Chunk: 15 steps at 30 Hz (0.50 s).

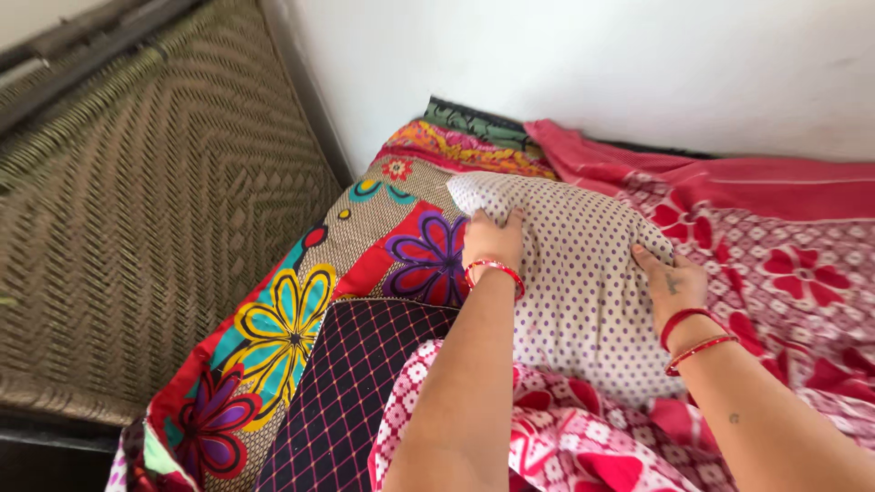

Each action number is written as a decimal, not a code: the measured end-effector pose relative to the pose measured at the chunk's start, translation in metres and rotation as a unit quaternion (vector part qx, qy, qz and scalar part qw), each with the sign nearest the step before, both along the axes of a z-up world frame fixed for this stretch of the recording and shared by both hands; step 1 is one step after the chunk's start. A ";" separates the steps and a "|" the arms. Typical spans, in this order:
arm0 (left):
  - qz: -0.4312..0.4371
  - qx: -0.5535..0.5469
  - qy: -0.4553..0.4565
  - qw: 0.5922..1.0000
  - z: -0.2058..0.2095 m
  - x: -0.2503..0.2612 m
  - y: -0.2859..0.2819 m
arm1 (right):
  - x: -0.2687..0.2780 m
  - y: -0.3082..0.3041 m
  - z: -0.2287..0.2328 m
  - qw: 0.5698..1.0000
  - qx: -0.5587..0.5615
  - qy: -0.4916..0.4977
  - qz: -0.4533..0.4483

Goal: The person folds a blue and white striped towel, then picks up and moves two pillows to a nearby bench. They fold a colorful floral mat and a pink patterned sheet, placing each folded item on the bench. The actions are performed by hand without tools.

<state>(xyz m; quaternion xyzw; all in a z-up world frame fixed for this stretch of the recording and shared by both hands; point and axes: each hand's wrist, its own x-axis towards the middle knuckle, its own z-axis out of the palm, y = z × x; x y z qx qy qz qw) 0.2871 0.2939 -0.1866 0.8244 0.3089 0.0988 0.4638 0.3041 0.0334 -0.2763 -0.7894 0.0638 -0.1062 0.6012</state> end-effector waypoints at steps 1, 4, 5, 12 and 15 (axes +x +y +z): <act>0.000 0.018 -0.024 1.000 0.013 -0.003 -0.003 | -0.002 -0.003 0.010 1.000 0.019 -0.010 -0.016; -0.001 0.075 -0.104 0.992 0.059 -0.011 -0.013 | -0.003 -0.002 0.046 0.983 0.175 -0.052 -0.006; -0.003 0.097 -0.134 0.986 0.076 -0.015 -0.015 | -0.004 -0.002 0.060 0.980 0.187 -0.058 -0.018; -0.029 0.116 -0.241 0.963 0.193 -0.047 -0.035 | -0.030 -0.017 0.181 0.962 0.237 -0.127 -0.040; -0.006 0.182 -0.288 0.940 0.225 -0.065 -0.051 | -0.057 -0.034 0.221 0.964 0.195 -0.179 -0.036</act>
